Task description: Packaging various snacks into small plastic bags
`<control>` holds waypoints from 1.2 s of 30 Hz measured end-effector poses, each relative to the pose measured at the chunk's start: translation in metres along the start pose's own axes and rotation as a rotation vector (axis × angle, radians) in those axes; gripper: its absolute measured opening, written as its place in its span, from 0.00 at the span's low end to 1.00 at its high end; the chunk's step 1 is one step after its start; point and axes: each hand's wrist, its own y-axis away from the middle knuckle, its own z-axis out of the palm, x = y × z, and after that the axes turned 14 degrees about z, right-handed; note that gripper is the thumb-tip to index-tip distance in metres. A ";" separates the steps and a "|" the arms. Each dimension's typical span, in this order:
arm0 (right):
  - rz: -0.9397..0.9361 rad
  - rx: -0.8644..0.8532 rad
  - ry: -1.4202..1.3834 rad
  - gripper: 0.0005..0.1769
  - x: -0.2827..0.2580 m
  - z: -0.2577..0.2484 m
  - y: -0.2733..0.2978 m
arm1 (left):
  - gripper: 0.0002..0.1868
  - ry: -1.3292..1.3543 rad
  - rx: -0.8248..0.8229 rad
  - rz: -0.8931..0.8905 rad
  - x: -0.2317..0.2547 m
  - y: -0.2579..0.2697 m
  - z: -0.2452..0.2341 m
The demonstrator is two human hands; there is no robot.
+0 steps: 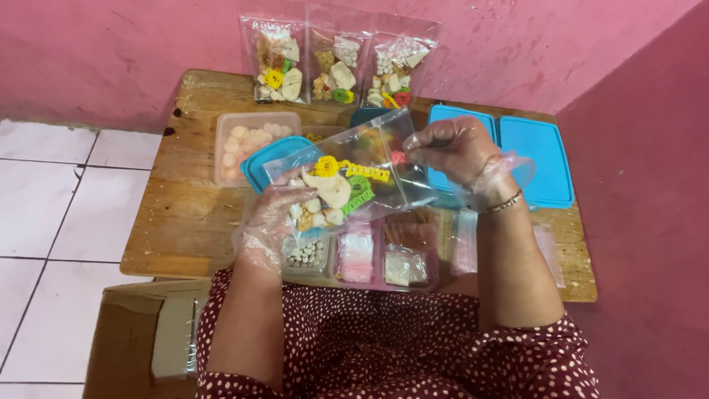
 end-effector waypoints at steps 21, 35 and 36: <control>0.035 -0.146 0.137 0.13 -0.020 0.007 0.017 | 0.32 -0.004 -0.096 -0.094 -0.014 0.000 -0.005; 0.195 -0.266 -0.087 0.17 -0.012 0.007 0.024 | 0.37 -0.118 -0.110 -0.109 0.002 0.007 -0.001; 0.199 -0.267 -0.087 0.17 -0.017 0.009 0.024 | 0.37 -0.116 -0.108 -0.111 0.004 0.009 0.002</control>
